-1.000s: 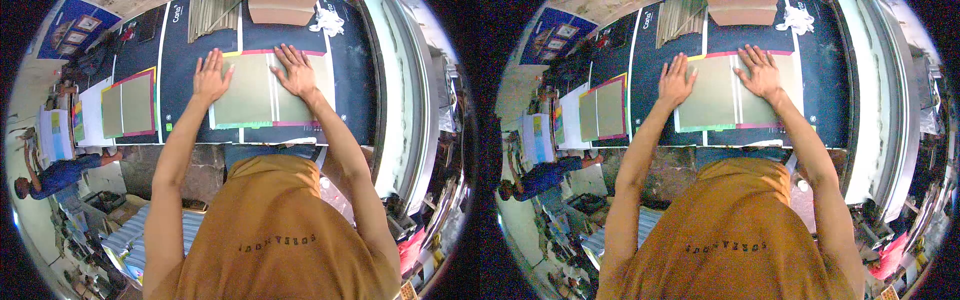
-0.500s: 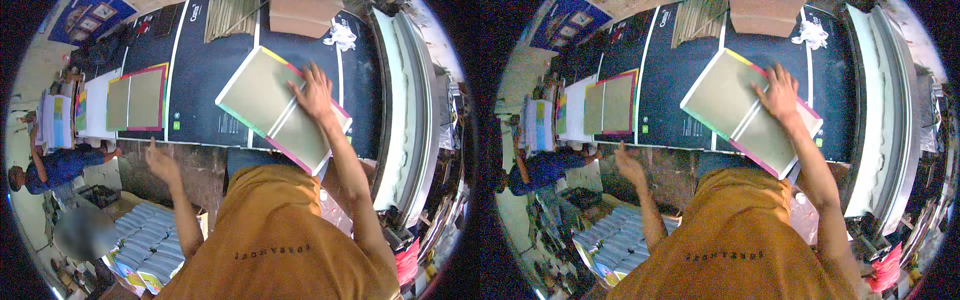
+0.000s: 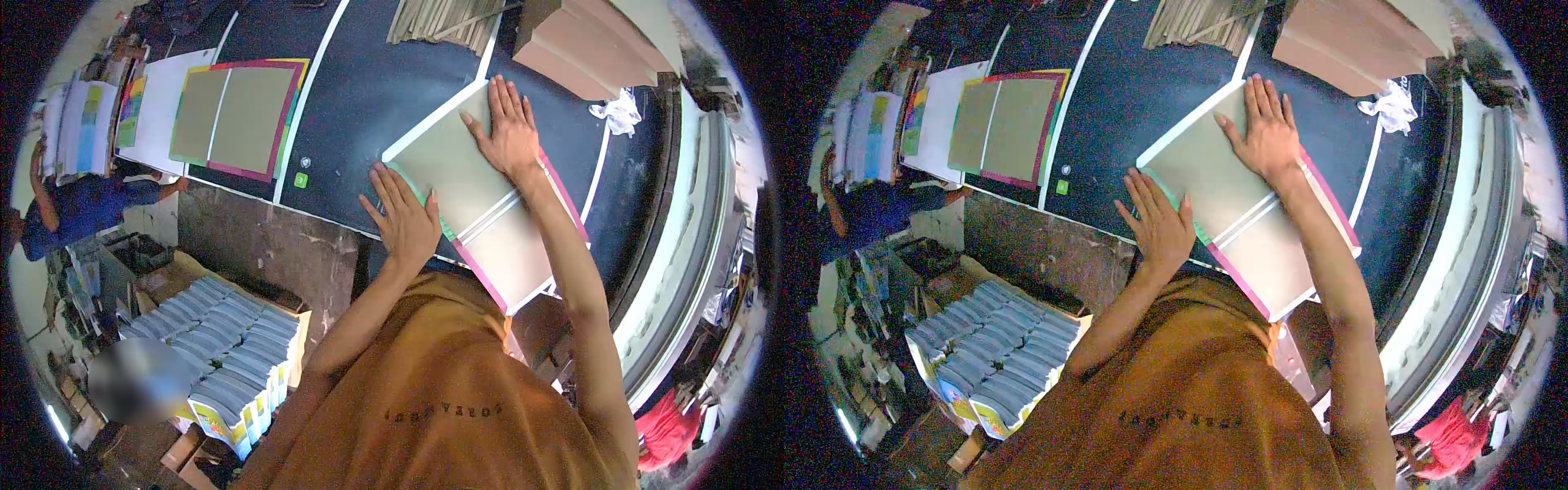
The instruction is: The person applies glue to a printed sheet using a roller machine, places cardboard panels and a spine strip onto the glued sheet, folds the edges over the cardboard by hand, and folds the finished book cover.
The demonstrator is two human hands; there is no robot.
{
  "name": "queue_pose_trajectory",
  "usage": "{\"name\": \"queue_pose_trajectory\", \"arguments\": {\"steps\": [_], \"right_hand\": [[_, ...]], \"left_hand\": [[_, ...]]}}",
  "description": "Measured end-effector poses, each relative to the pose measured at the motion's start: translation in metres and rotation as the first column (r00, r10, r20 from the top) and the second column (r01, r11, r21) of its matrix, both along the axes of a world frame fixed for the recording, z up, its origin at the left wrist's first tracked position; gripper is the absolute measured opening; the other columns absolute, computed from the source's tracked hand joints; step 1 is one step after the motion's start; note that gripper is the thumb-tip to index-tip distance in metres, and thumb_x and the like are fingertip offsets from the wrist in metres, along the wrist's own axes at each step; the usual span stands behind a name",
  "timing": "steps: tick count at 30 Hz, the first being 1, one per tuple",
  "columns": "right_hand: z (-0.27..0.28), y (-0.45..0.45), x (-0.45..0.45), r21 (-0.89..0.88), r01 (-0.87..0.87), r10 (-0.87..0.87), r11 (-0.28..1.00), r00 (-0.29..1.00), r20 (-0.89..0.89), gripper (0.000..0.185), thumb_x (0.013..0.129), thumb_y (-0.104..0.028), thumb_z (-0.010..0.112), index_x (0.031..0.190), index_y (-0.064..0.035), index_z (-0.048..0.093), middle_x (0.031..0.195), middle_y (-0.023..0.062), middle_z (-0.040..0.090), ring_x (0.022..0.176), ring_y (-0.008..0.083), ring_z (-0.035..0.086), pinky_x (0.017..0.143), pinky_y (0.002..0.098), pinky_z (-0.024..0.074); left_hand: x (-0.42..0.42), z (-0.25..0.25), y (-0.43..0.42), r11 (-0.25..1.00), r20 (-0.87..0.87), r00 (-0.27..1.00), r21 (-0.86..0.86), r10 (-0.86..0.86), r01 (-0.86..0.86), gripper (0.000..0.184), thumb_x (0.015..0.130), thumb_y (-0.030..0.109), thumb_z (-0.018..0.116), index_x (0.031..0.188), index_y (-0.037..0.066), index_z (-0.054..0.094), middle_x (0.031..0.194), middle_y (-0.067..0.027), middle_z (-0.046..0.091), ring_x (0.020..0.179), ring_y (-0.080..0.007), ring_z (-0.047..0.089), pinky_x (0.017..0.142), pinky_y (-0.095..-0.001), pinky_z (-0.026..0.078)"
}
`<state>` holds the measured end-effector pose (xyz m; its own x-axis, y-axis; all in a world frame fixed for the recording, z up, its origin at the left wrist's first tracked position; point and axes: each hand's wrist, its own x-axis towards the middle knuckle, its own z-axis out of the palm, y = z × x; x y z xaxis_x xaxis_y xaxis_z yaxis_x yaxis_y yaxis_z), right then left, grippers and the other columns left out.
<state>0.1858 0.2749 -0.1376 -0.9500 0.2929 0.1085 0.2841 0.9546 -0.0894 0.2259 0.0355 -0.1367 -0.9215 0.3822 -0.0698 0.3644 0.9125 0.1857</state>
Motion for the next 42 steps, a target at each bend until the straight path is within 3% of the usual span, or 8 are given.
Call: {"name": "queue_pose_trajectory", "arguments": {"steps": [11, 15, 16, 18, 21, 33, 36, 42], "right_hand": [[0.002, 0.029, 0.001, -0.049, -0.230, 0.226, 0.972, 0.972, -0.069, 0.076, 0.099, -0.058, 0.050, 0.149, -0.0007, 0.046, 0.155, 0.0170, 0.046, 0.145, 0.0326, 0.041, 0.120, 0.0478, 0.0316], [0.021, 0.069, -0.009, -0.227, -0.388, 0.369, 0.893, 0.921, -0.124, 0.061, 0.096, -0.052, 0.059, 0.133, -0.0036, 0.064, 0.140, 0.0162, 0.062, 0.130, 0.0327, 0.058, 0.110, 0.0472, 0.0451], [0.024, 0.075, -0.012, -0.265, -0.424, 0.380, 0.866, 0.903, -0.201, 0.047, 0.093, -0.040, 0.069, 0.123, -0.0045, 0.071, 0.130, 0.0150, 0.068, 0.122, 0.0315, 0.065, 0.102, 0.0458, 0.0516], [0.009, 0.087, -0.014, -0.132, -0.490, 0.447, 0.861, 0.856, -0.260, 0.044, 0.092, -0.038, 0.070, 0.120, -0.0049, 0.073, 0.130, 0.0135, 0.069, 0.121, 0.0298, 0.065, 0.101, 0.0442, 0.0519], [0.001, 0.092, -0.018, -0.053, -0.523, 0.478, 0.851, 0.812, -0.334, 0.041, 0.094, -0.044, 0.065, 0.114, -0.0096, 0.076, 0.129, 0.0116, 0.069, 0.116, 0.0290, 0.067, 0.100, 0.0436, 0.0518], [-0.008, 0.095, -0.017, -0.137, -0.467, 0.415, 0.874, 0.863, -0.289, 0.041, 0.092, -0.045, 0.067, 0.120, -0.0157, 0.076, 0.139, 0.0093, 0.063, 0.126, 0.0291, 0.060, 0.107, 0.0486, 0.0445], [-0.004, 0.093, -0.023, -0.177, -0.464, 0.400, 0.868, 0.865, -0.305, 0.044, 0.089, -0.048, 0.070, 0.117, -0.0150, 0.076, 0.140, 0.0109, 0.063, 0.127, 0.0320, 0.059, 0.108, 0.0488, 0.0433], [-0.001, 0.088, -0.038, -0.220, -0.438, 0.377, 0.872, 0.886, -0.270, 0.061, 0.079, -0.059, 0.077, 0.107, -0.0054, 0.070, 0.144, 0.0138, 0.058, 0.134, 0.0344, 0.051, 0.112, 0.0533, 0.0351]], "left_hand": [[-0.018, 0.001, -0.016, 0.978, 0.049, 0.985, 0.138, -0.165, 0.157, 0.080, 0.103, 0.046, 0.043, 0.151, -0.016, 0.027, 0.165, -0.0307, 0.015, 0.156, -0.0417, 0.009, 0.120, -0.0670, 0.007], [-0.043, -0.006, -0.038, 0.784, -0.136, 0.990, 0.609, -0.042, 0.117, 0.044, 0.099, 0.032, 0.062, 0.129, 0.000, 0.061, 0.138, -0.0225, 0.056, 0.130, -0.0400, 0.050, 0.110, -0.0586, 0.033], [-0.044, -0.007, -0.041, 0.809, -0.066, 0.998, 0.587, 0.025, 0.018, 0.035, 0.097, 0.030, 0.065, 0.119, 0.003, 0.063, 0.124, -0.0174, 0.060, 0.119, -0.0366, 0.053, 0.102, -0.0559, 0.036], [-0.059, 0.000, -0.035, 0.835, 0.050, 0.984, 0.523, 0.170, -0.171, 0.018, 0.094, 0.025, 0.070, 0.101, 0.009, 0.069, 0.097, -0.0071, 0.066, 0.097, -0.0296, 0.059, 0.088, -0.0505, 0.041], [-0.061, -0.008, -0.021, 0.868, -0.135, 0.966, 0.480, 0.219, -0.130, 0.014, 0.093, 0.025, 0.071, 0.090, 0.012, 0.068, 0.078, -0.0004, 0.056, 0.083, -0.0244, 0.054, 0.077, -0.0461, 0.039], [-0.055, -0.008, -0.025, 0.828, -0.167, 0.955, 0.549, 0.246, -0.117, 0.014, 0.090, 0.024, 0.075, 0.087, 0.010, 0.075, 0.083, -0.0061, 0.068, 0.082, -0.0266, 0.061, 0.077, -0.0410, 0.047], [-0.056, -0.016, -0.029, 0.778, -0.123, 0.964, 0.618, 0.236, -0.112, 0.011, 0.090, 0.024, 0.075, 0.089, 0.013, 0.074, 0.083, -0.0005, 0.063, 0.087, -0.0244, 0.057, 0.082, -0.0415, 0.041], [-0.057, -0.014, -0.022, 0.920, -0.210, 0.958, 0.377, 0.195, -0.104, 0.019, 0.094, 0.033, 0.069, 0.096, 0.015, 0.074, 0.078, -0.0056, 0.062, 0.085, -0.0276, 0.057, 0.080, -0.0433, 0.042]]}}
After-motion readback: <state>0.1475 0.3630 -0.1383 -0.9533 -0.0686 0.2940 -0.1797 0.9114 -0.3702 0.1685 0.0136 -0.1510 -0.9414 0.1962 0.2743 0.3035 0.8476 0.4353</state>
